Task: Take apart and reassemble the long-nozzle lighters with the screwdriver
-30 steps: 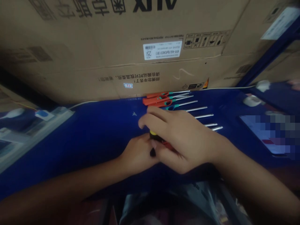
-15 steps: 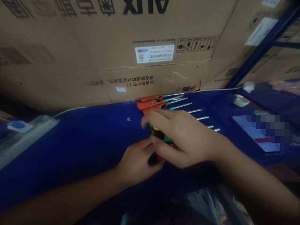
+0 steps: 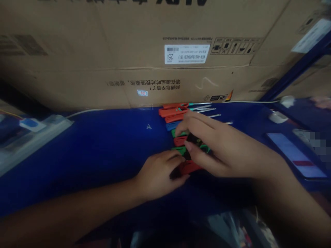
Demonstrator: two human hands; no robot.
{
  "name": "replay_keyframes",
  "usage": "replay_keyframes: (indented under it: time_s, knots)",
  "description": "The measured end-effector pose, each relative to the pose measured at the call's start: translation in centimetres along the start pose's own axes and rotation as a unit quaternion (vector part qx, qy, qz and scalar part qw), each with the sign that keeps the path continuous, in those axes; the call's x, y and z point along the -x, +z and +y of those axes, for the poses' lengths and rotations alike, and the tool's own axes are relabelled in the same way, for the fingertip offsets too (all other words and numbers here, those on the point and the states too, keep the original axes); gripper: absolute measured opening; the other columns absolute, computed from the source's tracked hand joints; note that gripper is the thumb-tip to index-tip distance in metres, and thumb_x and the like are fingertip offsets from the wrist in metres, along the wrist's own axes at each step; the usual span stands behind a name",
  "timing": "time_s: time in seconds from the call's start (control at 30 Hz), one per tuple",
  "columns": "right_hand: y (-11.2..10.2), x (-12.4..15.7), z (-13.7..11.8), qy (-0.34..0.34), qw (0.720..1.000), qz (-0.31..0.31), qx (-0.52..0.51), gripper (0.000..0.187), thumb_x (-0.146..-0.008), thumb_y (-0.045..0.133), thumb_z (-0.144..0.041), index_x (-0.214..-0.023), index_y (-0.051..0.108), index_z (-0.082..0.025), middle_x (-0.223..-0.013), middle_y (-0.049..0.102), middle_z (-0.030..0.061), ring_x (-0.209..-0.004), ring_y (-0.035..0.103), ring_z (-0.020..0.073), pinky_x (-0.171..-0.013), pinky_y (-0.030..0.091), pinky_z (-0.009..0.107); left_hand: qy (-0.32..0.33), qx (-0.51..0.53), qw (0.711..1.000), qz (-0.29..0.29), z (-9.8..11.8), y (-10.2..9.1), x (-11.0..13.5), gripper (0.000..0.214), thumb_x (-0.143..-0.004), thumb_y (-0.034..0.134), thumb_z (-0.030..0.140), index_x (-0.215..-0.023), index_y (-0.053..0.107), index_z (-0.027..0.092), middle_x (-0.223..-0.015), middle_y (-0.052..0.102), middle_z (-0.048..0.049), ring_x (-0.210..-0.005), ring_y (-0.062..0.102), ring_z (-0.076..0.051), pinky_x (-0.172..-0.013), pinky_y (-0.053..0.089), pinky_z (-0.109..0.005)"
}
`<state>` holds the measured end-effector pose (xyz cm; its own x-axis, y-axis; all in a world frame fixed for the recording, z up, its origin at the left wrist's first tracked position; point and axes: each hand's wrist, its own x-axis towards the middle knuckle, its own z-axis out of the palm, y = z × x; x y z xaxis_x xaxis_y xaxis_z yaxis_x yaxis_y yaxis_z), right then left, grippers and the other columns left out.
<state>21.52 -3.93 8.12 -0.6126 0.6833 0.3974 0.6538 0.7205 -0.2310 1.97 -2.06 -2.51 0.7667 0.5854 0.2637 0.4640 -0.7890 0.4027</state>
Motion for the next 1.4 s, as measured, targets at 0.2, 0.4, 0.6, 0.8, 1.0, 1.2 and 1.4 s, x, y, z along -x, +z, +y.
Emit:
replay_keyframes:
  time_s: [0.2, 0.4, 0.6, 0.8, 1.0, 1.2, 1.4]
  knots:
    - [0.10, 0.02, -0.11, -0.006, 1.000, 0.013, 0.009, 0.012, -0.090, 0.048, -0.023, -0.098, 0.055, -0.018, -0.084, 0.064, 0.0031, -0.071, 0.057, 0.0158, -0.064, 0.041, 0.028, 0.004, 0.005, 1.000, 0.005, -0.05, 0.02, 0.02, 0.026, -0.090, 0.063, 0.037, -0.111, 0.066, 0.021, -0.108, 0.070, -0.0051, -0.095, 0.069, -0.023, -0.081, 0.058, -0.036]
    - [0.00, 0.03, -0.53, -0.002, 1.000, 0.005, 0.016, 0.014, -0.088, 0.051, -0.026, -0.098, 0.057, -0.018, -0.077, 0.064, 0.0012, -0.063, 0.055, 0.0147, -0.059, 0.038, 0.027, -0.019, 0.016, 1.000, -0.008, -0.03, -0.12, -0.09, 0.027, -0.090, 0.062, 0.040, -0.110, 0.067, 0.022, -0.107, 0.070, -0.0038, -0.093, 0.070, -0.024, -0.076, 0.059, -0.035]
    - [-0.10, 0.03, -0.23, 0.020, 1.000, 0.009, 0.020, 0.015, -0.087, 0.050, -0.025, -0.098, 0.057, -0.017, -0.082, 0.065, 0.0033, -0.067, 0.057, 0.0155, -0.061, 0.039, 0.027, -0.032, 0.015, 0.999, -0.023, -0.19, -0.08, -0.17, 0.030, -0.089, 0.064, 0.038, -0.116, 0.067, 0.026, -0.104, 0.069, -0.0026, -0.088, 0.070, -0.022, -0.073, 0.058, -0.033]
    - [-0.11, 0.01, -0.32, 0.004, 1.000, 0.001, 0.004, 0.025, -0.086, 0.051, -0.026, -0.108, 0.055, -0.016, -0.095, 0.067, 0.0069, -0.076, 0.060, 0.0181, -0.064, 0.041, 0.028, -0.039, 0.020, 0.999, -0.023, -0.31, -0.12, -0.23, 0.025, -0.089, 0.063, 0.039, -0.109, 0.068, 0.025, -0.106, 0.069, -0.0025, -0.090, 0.070, -0.021, -0.071, 0.057, -0.030]
    - [0.13, 0.05, -0.57, 0.001, 1.000, 0.018, 0.018, 0.019, -0.086, 0.052, -0.026, -0.102, 0.056, -0.017, -0.083, 0.066, 0.0032, -0.069, 0.059, 0.0162, -0.061, 0.038, 0.027, -0.049, 0.022, 0.998, -0.018, -0.51, -0.11, -0.43, 0.025, -0.090, 0.062, 0.037, -0.111, 0.066, 0.024, -0.106, 0.069, -0.0034, -0.094, 0.070, -0.024, -0.074, 0.058, -0.034]
    - [0.31, -0.19, -0.20, 0.028, 0.999, 0.027, 0.038, 0.016, -0.091, 0.050, -0.029, -0.099, 0.056, -0.017, -0.080, 0.066, 0.0027, -0.067, 0.058, 0.0158, -0.060, 0.036, 0.027, -0.049, 0.012, 0.999, -0.010, -0.43, -0.15, -0.52, 0.025, -0.090, 0.062, 0.038, -0.110, 0.067, 0.024, -0.109, 0.068, -0.0042, -0.094, 0.070, -0.024, -0.074, 0.059, -0.035]
    - [0.49, -0.18, -0.27, 0.023, 0.999, 0.033, 0.028, 0.014, -0.090, 0.051, -0.029, -0.096, 0.056, -0.018, -0.075, 0.064, 0.0009, -0.064, 0.056, 0.0150, -0.059, 0.036, 0.027, -0.051, 0.009, 0.999, -0.008, -0.42, -0.11, -0.37, 0.025, -0.090, 0.060, 0.039, -0.107, 0.066, 0.022, -0.102, 0.069, -0.0052, -0.092, 0.070, -0.025, -0.073, 0.059, -0.035]
